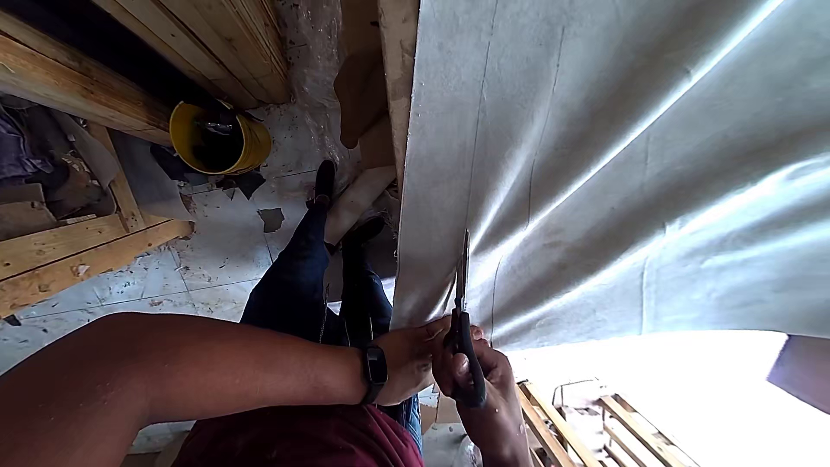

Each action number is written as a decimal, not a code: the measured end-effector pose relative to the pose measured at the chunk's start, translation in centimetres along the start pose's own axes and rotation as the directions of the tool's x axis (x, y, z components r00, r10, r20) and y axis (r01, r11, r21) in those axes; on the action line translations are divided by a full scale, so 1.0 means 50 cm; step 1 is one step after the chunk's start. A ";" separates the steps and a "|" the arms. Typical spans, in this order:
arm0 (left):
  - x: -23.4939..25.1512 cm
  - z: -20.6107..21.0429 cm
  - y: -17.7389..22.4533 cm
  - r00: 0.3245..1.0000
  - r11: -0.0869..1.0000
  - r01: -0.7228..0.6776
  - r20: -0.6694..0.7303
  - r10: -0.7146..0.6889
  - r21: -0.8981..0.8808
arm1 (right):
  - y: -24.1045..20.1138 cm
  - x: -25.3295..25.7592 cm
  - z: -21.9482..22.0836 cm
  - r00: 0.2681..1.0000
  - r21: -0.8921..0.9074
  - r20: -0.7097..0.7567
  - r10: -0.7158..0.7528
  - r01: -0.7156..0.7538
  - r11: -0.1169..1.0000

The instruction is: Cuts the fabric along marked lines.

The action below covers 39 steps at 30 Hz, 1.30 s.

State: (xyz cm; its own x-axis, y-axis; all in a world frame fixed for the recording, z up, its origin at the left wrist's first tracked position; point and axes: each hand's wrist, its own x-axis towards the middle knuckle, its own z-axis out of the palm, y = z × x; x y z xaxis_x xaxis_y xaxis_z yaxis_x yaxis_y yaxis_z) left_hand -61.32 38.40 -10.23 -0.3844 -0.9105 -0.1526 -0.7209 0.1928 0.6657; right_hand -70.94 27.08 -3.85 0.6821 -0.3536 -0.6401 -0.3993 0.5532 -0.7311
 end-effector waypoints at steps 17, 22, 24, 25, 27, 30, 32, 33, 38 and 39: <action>-0.006 -0.011 -0.005 0.998 0.999 -0.033 -0.051 0.035 0.023 | -0.094 0.146 0.014 0.997 0.020 0.059 -0.051 0.050 0.999; 0.000 0.013 -0.006 0.990 0.996 -0.011 -0.136 0.023 0.089 | -0.121 0.188 0.028 0.997 0.038 0.056 -0.059 0.057 0.998; 0.002 0.012 -0.007 0.987 0.994 -0.010 -0.156 0.027 0.110 | -0.133 0.203 0.033 0.996 0.038 0.064 -0.069 0.066 0.997; 0.003 0.013 -0.008 0.988 0.994 -0.017 -0.148 0.032 0.104 | -0.140 0.212 0.035 0.995 0.042 0.071 -0.076 0.073 0.996; 0.004 0.016 -0.009 0.989 0.997 -0.031 -0.140 0.040 0.064 | -0.155 0.232 0.040 0.993 0.044 0.073 -0.087 0.084 0.995; 0.004 0.018 -0.011 0.989 0.998 -0.048 -0.136 0.053 0.037 | -0.170 0.256 0.046 0.993 0.030 0.076 -0.092 0.090 0.995; 0.003 0.013 -0.012 0.990 0.997 -0.060 -0.123 0.066 0.051 | -0.176 0.268 0.048 0.991 0.038 0.085 -0.102 0.099 0.994; 0.003 0.012 -0.012 0.990 0.996 -0.064 -0.118 0.070 0.054 | -0.179 0.274 0.049 0.990 0.045 0.089 -0.107 0.103 0.994; 0.006 0.018 -0.011 0.989 0.997 -0.066 -0.126 0.071 0.043 | -0.211 0.312 0.059 0.988 0.043 0.084 -0.127 0.124 0.991; 0.005 0.014 -0.012 0.989 0.997 -0.069 -0.130 0.073 0.038 | -0.217 0.321 0.061 0.988 0.041 0.082 -0.133 0.130 0.991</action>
State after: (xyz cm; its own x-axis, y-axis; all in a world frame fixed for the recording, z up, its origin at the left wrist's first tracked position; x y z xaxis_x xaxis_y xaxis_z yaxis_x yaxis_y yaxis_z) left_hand -61.36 38.31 -11.18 -0.3582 -0.9336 -0.0074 -0.7140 0.2688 0.6465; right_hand -53.80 17.68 -5.45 0.7770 -0.3610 -0.5158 -0.2821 0.5328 -0.7979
